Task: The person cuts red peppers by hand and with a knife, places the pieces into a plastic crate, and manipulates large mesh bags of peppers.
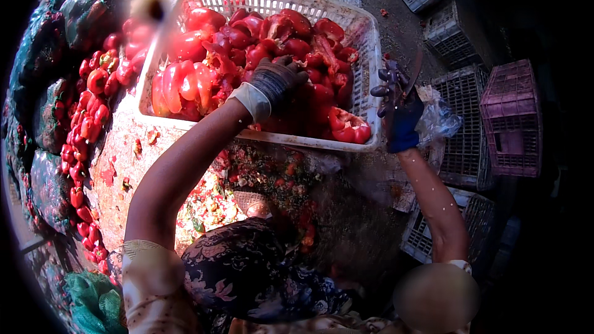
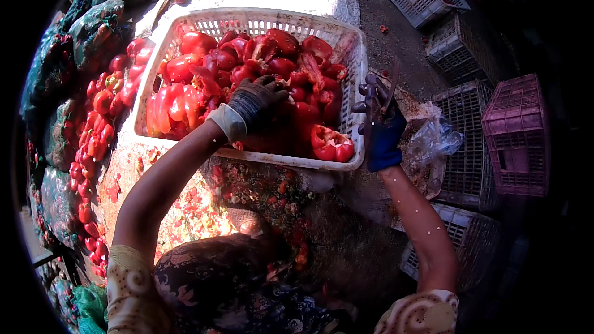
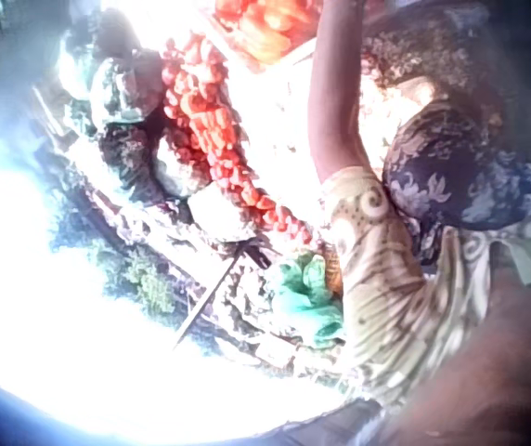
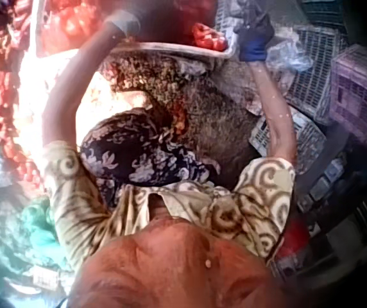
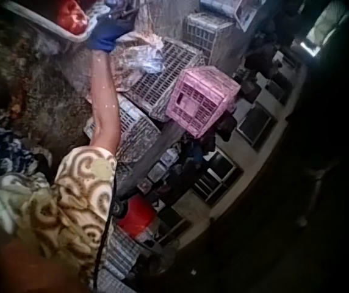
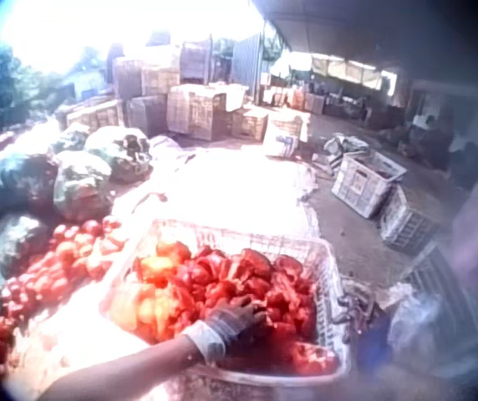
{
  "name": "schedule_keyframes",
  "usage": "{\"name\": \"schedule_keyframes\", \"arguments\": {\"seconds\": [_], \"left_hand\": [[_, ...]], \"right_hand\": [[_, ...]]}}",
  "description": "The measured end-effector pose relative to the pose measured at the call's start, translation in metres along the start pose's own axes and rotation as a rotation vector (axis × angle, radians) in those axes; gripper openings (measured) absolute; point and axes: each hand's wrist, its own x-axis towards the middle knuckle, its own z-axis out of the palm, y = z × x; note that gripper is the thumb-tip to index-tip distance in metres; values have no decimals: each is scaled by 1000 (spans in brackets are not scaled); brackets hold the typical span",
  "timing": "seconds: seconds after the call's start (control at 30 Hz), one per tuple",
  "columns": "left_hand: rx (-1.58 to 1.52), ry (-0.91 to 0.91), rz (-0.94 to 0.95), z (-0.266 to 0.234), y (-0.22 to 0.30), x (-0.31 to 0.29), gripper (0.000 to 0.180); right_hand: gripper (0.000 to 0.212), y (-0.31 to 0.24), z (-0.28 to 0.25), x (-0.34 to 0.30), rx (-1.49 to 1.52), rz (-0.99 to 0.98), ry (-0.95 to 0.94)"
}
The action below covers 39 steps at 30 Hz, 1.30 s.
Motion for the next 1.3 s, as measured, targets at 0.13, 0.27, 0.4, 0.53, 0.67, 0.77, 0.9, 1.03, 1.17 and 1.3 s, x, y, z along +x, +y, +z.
{"name": "schedule_keyframes", "arguments": {"seconds": [0.13,0.27,0.4,0.53,0.67,0.77,0.9,1.03,1.17,1.3], "left_hand": [[-181,149,-3,-13,-1,2,65],[-751,167,-148,-37,16,16,61],[-986,88,180,-13,28,40,66],[-124,-64,81,-17,87,63,57],[-140,157,229,21,76,76,58],[-184,-89,279,22,91,73,59],[-198,-94,391,27,90,71,59],[-183,-148,333,43,93,72,59],[-242,-156,258,69,89,75,63],[-307,-217,227,77,86,78,62]], "right_hand": [[39,32,-17,-19,6,23,151],[35,36,-5,-22,104,-56,303],[34,44,-5,-25,72,-67,276],[35,52,-8,-26,-77,-131,303],[28,50,-6,-24,-216,-190,336],[25,53,-11,-25,-268,-154,353],[24,55,-12,-27,-329,-219,361],[24,50,-9,-27,-247,-133,388],[22,42,-7,-26,-216,-62,390],[23,53,-10,-25,-455,-267,357]]}}
